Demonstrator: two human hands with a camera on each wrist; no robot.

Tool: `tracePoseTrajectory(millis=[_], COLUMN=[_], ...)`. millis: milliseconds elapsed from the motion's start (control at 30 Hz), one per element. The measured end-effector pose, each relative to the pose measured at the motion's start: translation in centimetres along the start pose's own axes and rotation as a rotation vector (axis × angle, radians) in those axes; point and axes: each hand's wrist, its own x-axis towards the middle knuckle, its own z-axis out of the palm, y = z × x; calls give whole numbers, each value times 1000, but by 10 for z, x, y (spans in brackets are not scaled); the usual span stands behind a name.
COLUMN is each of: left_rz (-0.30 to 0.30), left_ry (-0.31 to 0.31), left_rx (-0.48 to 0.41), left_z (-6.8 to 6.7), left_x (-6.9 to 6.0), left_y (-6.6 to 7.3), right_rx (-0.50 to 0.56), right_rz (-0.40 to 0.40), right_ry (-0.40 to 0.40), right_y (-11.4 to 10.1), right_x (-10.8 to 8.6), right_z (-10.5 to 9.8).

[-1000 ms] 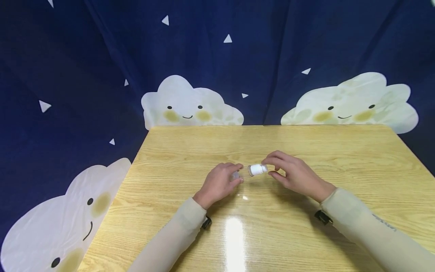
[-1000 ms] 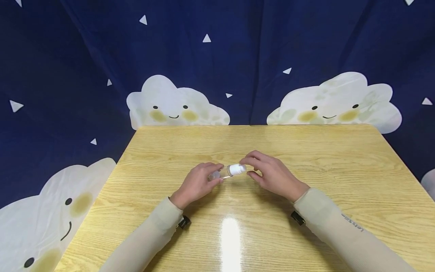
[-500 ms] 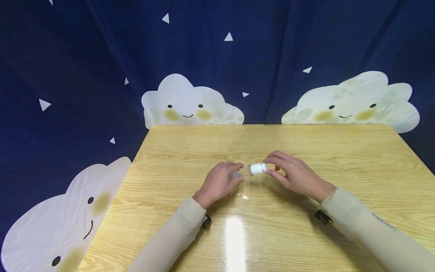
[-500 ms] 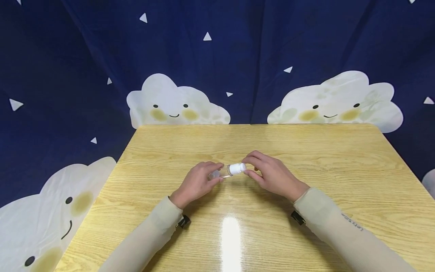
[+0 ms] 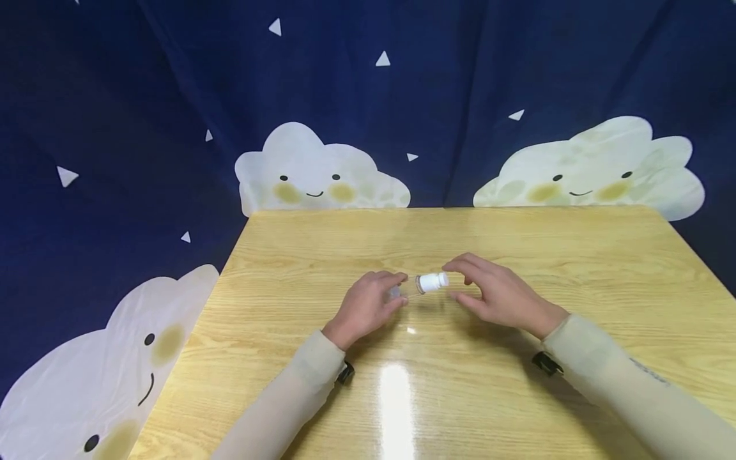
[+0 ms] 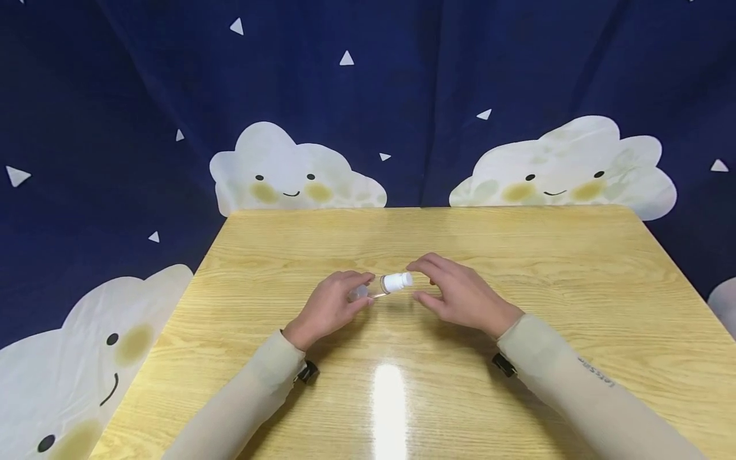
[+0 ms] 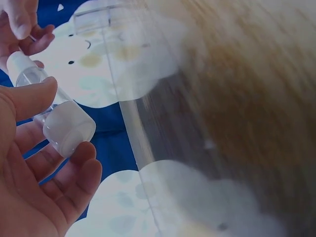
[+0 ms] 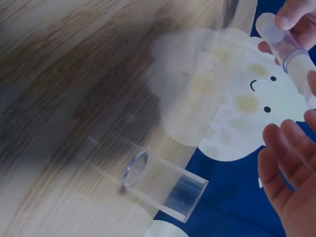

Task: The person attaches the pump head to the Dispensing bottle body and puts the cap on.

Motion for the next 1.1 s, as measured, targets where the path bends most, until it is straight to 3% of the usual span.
tracePoseTrajectory(millis=[167, 600, 1100], left_rz=[-3, 16, 12], left_ry=[6, -4, 32], left_rx=[10, 9, 27], left_z=[-2, 0, 1], left_x=[1, 0, 3], left_y=[-1, 0, 3], right_rx=[11, -32, -28], right_rz=[-29, -155, -2], right_ry=[5, 114, 66], right_y=[1, 1, -2], right_x=[1, 6, 4], right_z=[0, 4, 3])
